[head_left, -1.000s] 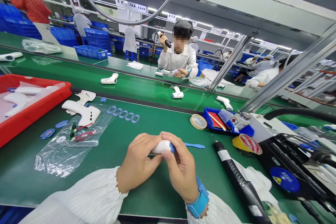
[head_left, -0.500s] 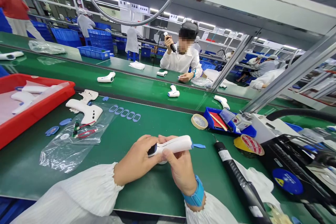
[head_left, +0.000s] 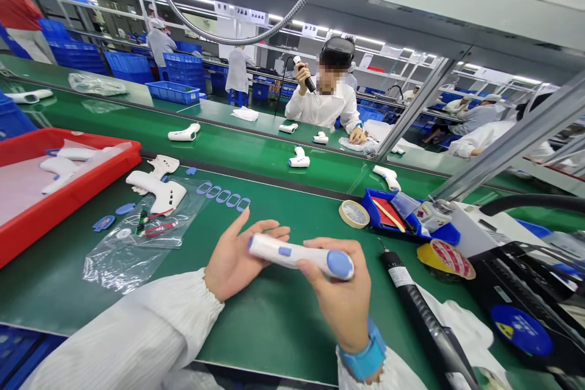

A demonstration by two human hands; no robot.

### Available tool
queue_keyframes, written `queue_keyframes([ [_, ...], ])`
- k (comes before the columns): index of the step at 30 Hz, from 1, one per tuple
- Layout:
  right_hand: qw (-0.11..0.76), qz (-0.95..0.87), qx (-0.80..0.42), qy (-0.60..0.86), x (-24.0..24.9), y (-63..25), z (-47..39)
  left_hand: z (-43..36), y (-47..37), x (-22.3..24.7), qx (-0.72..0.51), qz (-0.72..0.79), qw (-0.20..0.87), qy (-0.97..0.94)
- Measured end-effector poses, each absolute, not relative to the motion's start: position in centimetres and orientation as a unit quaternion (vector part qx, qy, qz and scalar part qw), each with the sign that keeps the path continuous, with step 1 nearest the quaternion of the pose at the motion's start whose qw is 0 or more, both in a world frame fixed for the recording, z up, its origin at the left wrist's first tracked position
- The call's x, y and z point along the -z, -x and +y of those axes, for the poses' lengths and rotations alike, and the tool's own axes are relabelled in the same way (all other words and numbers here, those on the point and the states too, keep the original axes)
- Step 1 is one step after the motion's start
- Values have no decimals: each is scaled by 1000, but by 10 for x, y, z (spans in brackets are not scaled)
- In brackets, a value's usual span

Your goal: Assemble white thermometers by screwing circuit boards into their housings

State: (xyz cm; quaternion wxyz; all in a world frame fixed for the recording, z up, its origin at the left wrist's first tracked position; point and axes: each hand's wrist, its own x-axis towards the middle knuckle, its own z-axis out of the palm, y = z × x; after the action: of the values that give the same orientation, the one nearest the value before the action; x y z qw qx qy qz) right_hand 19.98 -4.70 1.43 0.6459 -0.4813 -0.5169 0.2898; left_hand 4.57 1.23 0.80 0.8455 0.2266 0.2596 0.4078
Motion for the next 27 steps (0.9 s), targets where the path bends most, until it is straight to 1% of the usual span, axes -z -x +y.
queue_keyframes([
  [1,639,-539,-249,489,-15,-194,-50,13,-48,-6,-449,262,829,-204],
  [3,592,-629,-223,452,-16,-180,-57,14,-55,-1,-501,291,795,-180],
  [5,534,-733,-204,369,-16,-163,-65,14,-62,2,-507,334,770,-196],
  [7,511,-786,-159,309,-14,-143,-72,13,-67,3,-485,353,752,-273],
  [8,521,-786,-134,306,-11,-132,-76,13,-68,4,-470,350,744,-321],
  [10,556,-751,-90,345,-5,-112,-81,11,-71,6,-440,331,735,-395],
  [14,600,-686,-30,411,4,-86,-86,9,-74,9,-395,350,718,-454],
  [16,627,-654,-42,421,3,-88,-85,10,-74,9,-379,378,690,-487],
  [18,649,-633,-91,412,0,-101,-84,14,-74,8,-358,408,656,-524],
  [21,647,-644,-170,372,-3,-136,-84,22,-73,6,-305,441,600,-593],
  [23,615,-648,-209,397,-4,-167,-88,29,-71,3,-272,454,550,-646],
  [24,585,-651,-225,428,-4,-183,-92,33,-71,2,-259,460,520,-671],
  [27,454,-677,-234,530,-7,-236,-107,47,-72,-1,-223,477,436,-729],
])
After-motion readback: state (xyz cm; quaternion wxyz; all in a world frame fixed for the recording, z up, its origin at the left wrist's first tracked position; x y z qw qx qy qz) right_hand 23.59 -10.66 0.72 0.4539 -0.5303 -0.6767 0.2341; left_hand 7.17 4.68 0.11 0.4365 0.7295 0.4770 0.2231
